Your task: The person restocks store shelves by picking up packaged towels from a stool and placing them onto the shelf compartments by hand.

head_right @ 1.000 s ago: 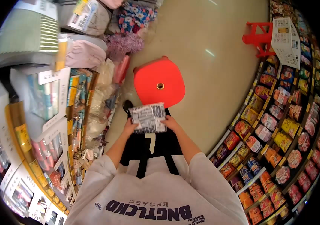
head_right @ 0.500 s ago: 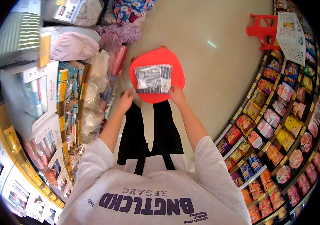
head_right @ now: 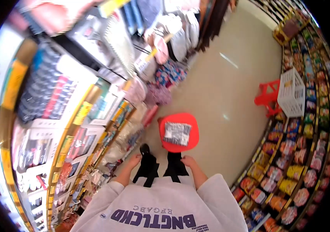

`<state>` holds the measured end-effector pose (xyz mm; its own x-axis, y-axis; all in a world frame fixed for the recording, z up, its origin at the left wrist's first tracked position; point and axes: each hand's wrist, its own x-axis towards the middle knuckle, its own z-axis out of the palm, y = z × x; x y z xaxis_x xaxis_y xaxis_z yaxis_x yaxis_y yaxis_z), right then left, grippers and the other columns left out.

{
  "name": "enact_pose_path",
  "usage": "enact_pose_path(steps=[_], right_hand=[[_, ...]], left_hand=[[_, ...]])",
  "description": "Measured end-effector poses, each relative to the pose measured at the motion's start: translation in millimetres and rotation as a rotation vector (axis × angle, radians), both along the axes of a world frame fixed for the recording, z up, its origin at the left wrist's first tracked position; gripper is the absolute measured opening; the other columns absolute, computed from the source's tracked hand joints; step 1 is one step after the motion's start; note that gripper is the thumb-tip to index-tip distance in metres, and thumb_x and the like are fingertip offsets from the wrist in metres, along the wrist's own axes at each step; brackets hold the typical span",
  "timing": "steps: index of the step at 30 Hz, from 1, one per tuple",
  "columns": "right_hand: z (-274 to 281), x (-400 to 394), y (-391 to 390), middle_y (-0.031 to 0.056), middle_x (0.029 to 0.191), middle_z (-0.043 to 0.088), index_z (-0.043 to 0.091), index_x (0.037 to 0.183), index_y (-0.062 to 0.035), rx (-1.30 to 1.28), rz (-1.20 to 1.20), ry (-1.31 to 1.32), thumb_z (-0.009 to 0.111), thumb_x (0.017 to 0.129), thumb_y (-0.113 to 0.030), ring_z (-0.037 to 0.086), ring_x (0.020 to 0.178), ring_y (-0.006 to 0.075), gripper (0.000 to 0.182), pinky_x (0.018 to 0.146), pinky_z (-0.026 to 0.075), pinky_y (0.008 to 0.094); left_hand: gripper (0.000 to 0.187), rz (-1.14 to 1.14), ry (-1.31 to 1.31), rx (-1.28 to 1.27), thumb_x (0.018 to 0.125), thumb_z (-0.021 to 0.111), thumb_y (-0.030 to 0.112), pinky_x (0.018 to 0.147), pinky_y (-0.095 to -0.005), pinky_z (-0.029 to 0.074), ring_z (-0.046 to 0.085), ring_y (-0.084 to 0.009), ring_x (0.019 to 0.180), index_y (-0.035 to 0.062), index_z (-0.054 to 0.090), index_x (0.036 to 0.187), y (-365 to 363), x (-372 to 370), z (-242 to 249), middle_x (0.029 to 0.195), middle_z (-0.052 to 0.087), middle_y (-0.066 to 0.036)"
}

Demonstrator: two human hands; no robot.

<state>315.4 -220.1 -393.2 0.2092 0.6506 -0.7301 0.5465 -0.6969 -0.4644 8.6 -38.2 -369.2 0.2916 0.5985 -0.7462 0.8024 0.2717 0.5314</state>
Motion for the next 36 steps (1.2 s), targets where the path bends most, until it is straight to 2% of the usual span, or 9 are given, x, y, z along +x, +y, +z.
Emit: enact_pose_path(steps=[4,6,11,15,18,20,23,31,36], right_hand=[[14.6,-0.5,41.0,0.0102,0.077,0.061,0.059,0.09,-0.0029,-0.042,-0.153,0.276,0.052,0.074,-0.03,0.059,0.064,0.0187,0.032,0.053,0.046,0.0334],[61.8,-4.7,81.3,0.0113,0.081,0.061,0.055,0.095,-0.0009,-0.174,-0.185,0.249,0.051,0.077,-0.026,0.059,0.066,0.017,0.032,0.05,0.045,0.0306],[134.1,-24.2,191.8,0.0073,0.077,0.058,0.055,0.095,-0.0023,0.1,-0.11,0.414,0.051,0.078,-0.022,0.055,0.065,0.0159,0.026,0.056,0.044,0.028],[228.0,-69.2,294.7,0.0054,0.083,0.058,0.054,0.099,-0.0015,0.483,-0.124,0.669,0.051,0.08,-0.021,0.054,0.073,0.0124,0.028,0.061,0.043,0.0259],[361.7,-108.8,325.2,0.0054,0.087,0.058,0.051,0.103,-0.002,0.695,-0.068,0.912,0.049,0.082,-0.022,0.055,0.077,0.0121,0.029,0.063,0.042,0.0232],[416.6,-121.0,334.2,0.0065,0.091,0.056,0.05,0.104,-0.0015,0.761,0.017,1.035,0.048,0.083,-0.02,0.054,0.084,0.0146,0.028,0.074,0.041,0.0269],[473.3,-134.1,337.2,0.0087,0.099,0.054,0.042,0.111,-0.0001,0.859,0.055,1.197,0.045,0.083,-0.019,0.053,0.087,0.0169,0.034,0.076,0.04,0.0279],[496.3,-142.9,354.6,0.018,0.117,0.044,0.023,0.126,0.0,0.921,-0.075,1.324,0.048,0.08,-0.019,0.05,0.096,0.0216,0.056,0.085,0.038,0.0323],[494.5,-145.4,359.4,0.0156,0.114,0.047,0.032,0.12,-0.0044,0.907,-0.098,1.394,0.049,0.079,-0.018,0.05,0.095,0.0195,0.046,0.079,0.039,0.0299]], left_hand=[[0.039,0.304,-0.125,-0.048,0.074,0.055,0.028,0.073,-0.0299,0.043,0.056,-0.0222,0.081,0.0013,0.053,0.103,13.2,-31.5,7.1,0.089,0.059,-0.013],[0.038,0.453,-0.227,-0.062,0.075,0.055,0.026,0.071,-0.0285,0.043,0.055,-0.0196,0.078,0.0005,0.053,0.103,25.6,-34.6,50.6,0.086,0.058,-0.011],[0.036,0.602,-0.614,0.073,0.079,0.053,0.02,0.068,-0.0252,0.042,0.052,-0.0137,0.077,-0.0001,0.048,0.109,68.6,-46.4,83.6,0.087,0.056,-0.006],[0.036,0.519,-0.859,0.266,0.084,0.049,0.019,0.084,-0.025,0.038,0.048,-0.0156,0.1,0.0014,0.043,0.115,104.7,-3.9,277.4,0.11,0.05,-0.009],[0.034,0.381,-1.101,0.414,0.086,0.046,0.017,0.089,-0.0276,0.035,0.045,-0.0175,0.107,0.0018,0.042,0.116,129.9,10.3,351.8,0.113,0.049,-0.009],[0.036,0.249,-1.183,0.588,0.084,0.048,0.013,0.089,-0.0303,0.037,0.045,-0.0195,0.108,0.0015,0.04,0.118,140.0,16.2,399.9,0.115,0.047,-0.01],[0.048,0.351,-1.314,0.637,0.082,0.047,0.013,0.092,-0.0337,0.033,0.04,-0.0237,0.112,0.0001,0.03,0.125,144.6,21.3,454.1,0.123,0.039,-0.015],[0.053,0.646,-1.632,0.236,0.081,0.044,0.014,0.095,-0.039,0.032,0.038,-0.0267,0.114,-0.002,0.023,0.127,152.1,21.0,464.9,0.125,0.035,-0.016],[0.053,0.687,-1.687,0.224,0.079,0.045,0.011,0.098,-0.0379,0.028,0.036,-0.0257,0.116,0.0,0.024,0.126,155.8,25.2,469.4,0.127,0.033,-0.016]])
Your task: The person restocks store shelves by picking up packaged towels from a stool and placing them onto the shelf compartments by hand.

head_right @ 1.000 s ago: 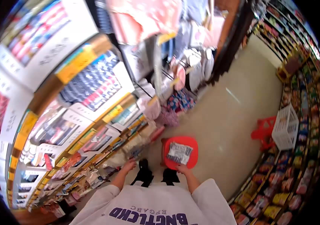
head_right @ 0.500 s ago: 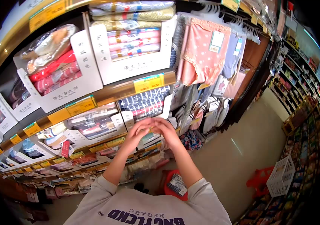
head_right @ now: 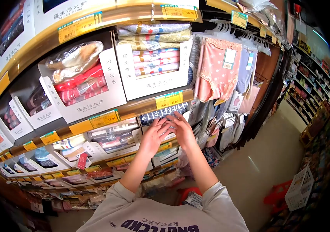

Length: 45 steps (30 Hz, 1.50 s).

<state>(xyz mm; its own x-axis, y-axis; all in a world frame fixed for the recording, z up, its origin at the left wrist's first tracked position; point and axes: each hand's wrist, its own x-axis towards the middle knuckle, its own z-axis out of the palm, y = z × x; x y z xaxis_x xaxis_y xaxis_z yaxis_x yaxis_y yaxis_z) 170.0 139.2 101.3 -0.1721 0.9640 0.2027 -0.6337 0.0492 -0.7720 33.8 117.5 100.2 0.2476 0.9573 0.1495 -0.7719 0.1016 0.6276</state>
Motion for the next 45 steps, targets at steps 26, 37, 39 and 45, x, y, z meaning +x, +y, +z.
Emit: enact_pose_path(steps=[26,37,39,45], right_hand=[[4.6,-8.0,-18.5,0.006,0.071,0.053,0.046,0.086,-0.0029,-0.092,-0.269,0.043,0.049,0.079,-0.013,0.052,0.065,0.0157,0.013,0.06,0.042,0.0263],[-69.2,29.5,-107.9,0.0052,0.102,0.051,0.047,0.106,-0.0018,-0.04,-0.213,0.019,0.052,0.076,-0.009,0.047,0.095,0.0159,0.031,0.082,0.035,0.0289],[-86.1,37.0,-116.9,0.0066,0.108,0.05,0.044,0.111,-0.0018,-0.023,-0.185,0.032,0.054,0.075,-0.013,0.046,0.102,0.0191,0.038,0.089,0.032,0.0327],[-100.6,55.7,-139.2,0.0077,0.111,0.051,0.044,0.113,-0.0053,-0.103,-0.244,0.226,0.05,0.079,-0.032,0.047,0.103,0.023,0.044,0.088,0.035,0.0386]], left_hand=[[0.018,0.21,0.066,0.062,0.079,0.052,0.009,0.087,-0.0345,0.037,0.049,-0.0162,0.094,0.0042,0.046,0.096,-30.8,33.1,5.5,0.101,0.05,-0.006],[0.053,0.194,-0.139,-0.13,0.082,0.044,0.037,0.091,-0.0476,0.034,0.041,-0.026,0.11,0.0037,0.033,0.121,-76.8,15.4,-46.1,0.12,0.041,-0.012],[0.05,0.165,-0.058,-0.085,0.08,0.046,0.03,0.09,-0.0469,0.034,0.042,-0.0254,0.109,0.0036,0.034,0.121,-79.1,14.9,-49.3,0.119,0.042,-0.011],[0.05,0.06,0.049,-0.134,0.068,0.046,0.004,0.086,-0.0371,0.038,0.047,-0.0214,0.102,0.0008,0.038,0.117,-80.9,23.7,-75.5,0.109,0.047,-0.009]])
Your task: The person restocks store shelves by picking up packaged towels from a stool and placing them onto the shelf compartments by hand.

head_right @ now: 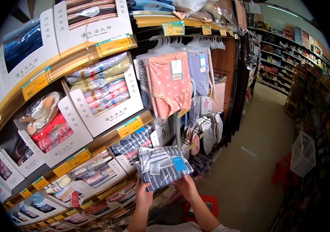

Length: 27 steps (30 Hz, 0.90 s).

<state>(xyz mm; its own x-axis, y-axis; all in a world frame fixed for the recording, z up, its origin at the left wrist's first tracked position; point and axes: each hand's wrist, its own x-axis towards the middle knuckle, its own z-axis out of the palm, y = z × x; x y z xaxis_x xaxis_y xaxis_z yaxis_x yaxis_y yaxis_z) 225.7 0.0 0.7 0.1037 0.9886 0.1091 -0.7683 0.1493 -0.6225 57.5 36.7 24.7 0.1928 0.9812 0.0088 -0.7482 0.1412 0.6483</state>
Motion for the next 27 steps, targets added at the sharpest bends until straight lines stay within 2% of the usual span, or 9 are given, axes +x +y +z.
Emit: enact_pose_path(steps=[2,5,9,11,13,15,19,22,27], right_hand=[[-4.1,8.9,-5.6,0.0073,0.11,0.052,0.045,0.113,-0.0069,-0.056,-0.096,0.064,0.043,0.081,-0.042,0.049,0.1,0.0232,0.047,0.086,0.037,0.0403],[-2.0,34.3,-15.5,0.0073,0.109,0.052,0.046,0.112,-0.0069,-0.133,-0.106,0.167,0.042,0.082,-0.042,0.049,0.1,0.0224,0.046,0.086,0.037,0.0398],[-9.2,68.6,-32.2,0.0097,0.109,0.052,0.047,0.111,-0.0049,-0.239,-0.103,0.046,0.041,0.082,-0.037,0.049,0.099,0.0224,0.043,0.086,0.037,0.0392],[-13.4,80.0,-42.5,0.0107,0.108,0.052,0.045,0.111,-0.0014,-0.312,-0.167,0.051,0.043,0.083,-0.033,0.049,0.099,0.0216,0.042,0.086,0.038,0.0365],[-12.0,87.4,-52.4,0.0117,0.104,0.053,0.043,0.114,0.0005,-0.337,-0.306,-0.216,0.045,0.082,-0.027,0.053,0.093,0.0203,0.042,0.08,0.043,0.0334],[-7.4,89.4,-63.3,0.0114,0.102,0.054,0.041,0.115,0.0023,-0.378,-0.404,-0.216,0.05,0.08,-0.017,0.054,0.091,0.018,0.04,0.076,0.046,0.0285],[-7.2,99.3,-84.6,0.0091,0.101,0.054,0.044,0.111,0.0017,-0.423,-0.485,-0.274,0.055,0.077,-0.009,0.053,0.089,0.0156,0.038,0.078,0.043,0.0272],[-17.5,111.8,-101.0,0.0087,0.098,0.055,0.045,0.11,0.0013,-0.455,-0.516,-0.245,0.056,0.074,-0.006,0.054,0.088,0.0151,0.038,0.076,0.043,0.0267],[-42.1,127.1,-127.0,0.0072,0.099,0.055,0.045,0.113,-0.0009,-0.593,-0.56,-0.326,0.054,0.073,-0.005,0.054,0.088,0.0157,0.042,0.072,0.045,0.0263]], left_hand=[[0.05,-0.023,0.025,-0.029,0.066,0.044,0.002,0.085,-0.0346,0.038,0.047,-0.021,0.1,0.0004,0.038,0.115,-2.4,4.0,-0.9,0.106,0.048,-0.009],[0.052,-0.073,0.044,-0.056,0.063,0.042,-0.001,0.085,-0.0322,0.038,0.048,-0.0208,0.098,-0.0002,0.038,0.114,-3.3,13.1,-2.3,0.104,0.049,-0.01],[0.055,-0.177,0.108,-0.034,0.058,0.04,-0.003,0.081,-0.0285,0.038,0.048,-0.0204,0.095,-0.0015,0.039,0.113,-3.0,32.6,-9.2,0.102,0.049,-0.01],[0.056,-0.227,0.142,0.003,0.057,0.039,-0.004,0.076,-0.026,0.038,0.048,-0.0193,0.093,-0.0016,0.039,0.113,-3.5,42.0,-11.3,0.101,0.049,-0.01],[0.056,-0.316,0.299,0.005,0.056,0.038,-0.006,0.072,-0.0242,0.038,0.048,-0.018,0.09,-0.0015,0.039,0.112,-5.3,51.1,-15.4,0.1,0.05,-0.009],[0.057,-0.319,0.368,-0.019,0.057,0.038,-0.008,0.07,-0.0228,0.038,0.048,-0.016,0.089,-0.0014,0.039,0.114,-8.0,62.7,-20.5,0.1,0.05,-0.008],[0.053,-0.447,0.505,0.048,0.067,0.048,0.0,0.075,-0.0228,0.036,0.045,-0.0139,0.093,-0.0002,0.037,0.119,-6.7,84.1,-41.9,0.108,0.047,-0.008],[0.046,-0.512,0.457,-0.028,0.077,0.057,0.018,0.086,-0.0256,0.032,0.045,-0.0158,0.1,-0.0025,0.041,0.115,-6.5,102.2,-43.1,0.111,0.047,-0.01],[0.044,-0.548,0.62,0.041,0.079,0.057,0.022,0.088,-0.0257,0.032,0.045,-0.0153,0.103,-0.001,0.043,0.114,-17.4,133.1,-62.5,0.111,0.049,-0.009]])
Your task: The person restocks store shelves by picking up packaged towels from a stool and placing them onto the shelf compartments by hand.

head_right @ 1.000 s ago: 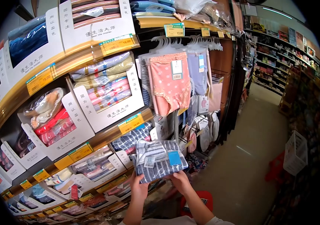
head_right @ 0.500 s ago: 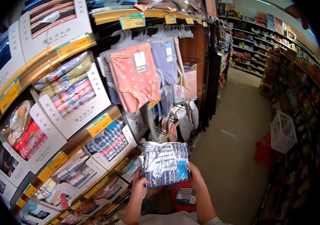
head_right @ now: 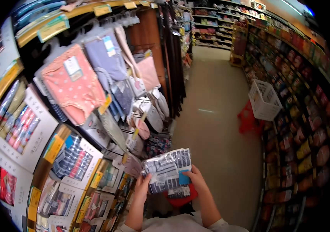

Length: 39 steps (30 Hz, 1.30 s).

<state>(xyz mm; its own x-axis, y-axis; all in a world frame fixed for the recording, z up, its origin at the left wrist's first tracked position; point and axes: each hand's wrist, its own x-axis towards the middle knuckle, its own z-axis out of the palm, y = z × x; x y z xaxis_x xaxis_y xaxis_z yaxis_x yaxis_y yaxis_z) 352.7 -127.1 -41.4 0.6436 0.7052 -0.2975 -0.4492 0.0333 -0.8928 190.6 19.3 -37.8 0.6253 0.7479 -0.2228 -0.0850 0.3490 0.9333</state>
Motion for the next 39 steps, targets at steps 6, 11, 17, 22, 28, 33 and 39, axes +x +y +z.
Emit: enact_pose_path(steps=[6,11,17,22,28,33,39], right_hand=[[-28.1,1.3,-19.6,0.0086,0.107,0.052,0.042,0.115,-0.0014,-0.204,-0.233,0.215,0.048,0.08,-0.016,0.048,0.098,0.0172,0.038,0.084,0.037,0.0279],[-151.0,12.9,-53.1,0.0099,0.108,0.052,0.04,0.117,-0.001,-0.131,-0.192,0.374,0.046,0.082,-0.015,0.05,0.098,0.0179,0.039,0.083,0.039,0.0295],[-232.4,-10.9,-87.3,0.0094,0.107,0.052,0.043,0.113,-0.0014,-0.263,-0.101,0.533,0.046,0.082,-0.018,0.05,0.097,0.0192,0.035,0.082,0.04,0.0312],[-297.0,-38.3,-122.1,0.0086,0.099,0.055,0.045,0.111,-0.0079,-0.868,0.474,0.386,0.05,0.079,-0.026,0.053,0.088,0.0198,0.037,0.074,0.04,0.0366],[-334.1,-54.4,-121.5,0.0092,0.097,0.056,0.046,0.11,-0.0084,-0.963,0.691,0.41,0.05,0.077,-0.026,0.054,0.086,0.0216,0.038,0.071,0.04,0.0386],[-368.9,-31.5,-99.1,0.0066,0.084,0.057,0.051,0.099,-0.0018,-0.844,0.536,0.221,0.055,0.074,-0.022,0.053,0.073,0.0155,0.032,0.061,0.041,0.0302],[-403.1,20.8,-46.7,0.0151,0.093,0.056,0.047,0.098,0.0061,-0.744,0.245,0.05,0.066,0.066,-0.028,0.056,0.083,0.0198,0.051,0.072,0.044,0.0328]], left_hand=[[0.043,-0.111,0.144,-0.051,0.081,0.055,0.019,0.087,-0.0267,0.034,0.046,-0.0153,0.102,0.0016,0.04,0.117,-10.1,28.4,-72.3,0.113,0.049,-0.007],[0.046,-0.211,0.363,0.065,0.079,0.055,0.017,0.088,-0.0288,0.033,0.045,-0.0202,0.104,-0.0014,0.037,0.117,-25.5,31.8,-172.9,0.114,0.047,-0.012],[0.041,-0.218,0.449,-0.426,0.077,0.053,0.007,0.085,-0.0301,0.037,0.048,-0.0224,0.101,-0.0005,0.04,0.116,-59.3,-1.0,-255.7,0.111,0.049,-0.012],[0.037,-0.18,0.567,-0.744,0.076,0.056,0.005,0.078,-0.0308,0.042,0.053,-0.0204,0.09,0.001,0.045,0.11,-84.9,-67.2,-319.4,0.102,0.054,-0.009],[0.039,-0.208,0.698,-0.732,0.077,0.056,0.009,0.078,-0.0309,0.042,0.053,-0.021,0.092,0.0015,0.044,0.113,-97.6,-109.4,-366.1,0.104,0.054,-0.01],[0.04,-0.173,0.782,-0.558,0.078,0.053,0.014,0.081,-0.0288,0.038,0.05,-0.0184,0.096,-0.0003,0.044,0.114,-76.4,-64.5,-361.1,0.107,0.053,-0.008],[0.05,-0.156,0.723,-0.286,0.073,0.059,0.02,0.086,-0.0291,0.035,0.047,-0.0202,0.101,-0.0016,0.043,0.114,-30.6,18.2,-387.9,0.109,0.051,-0.012]])
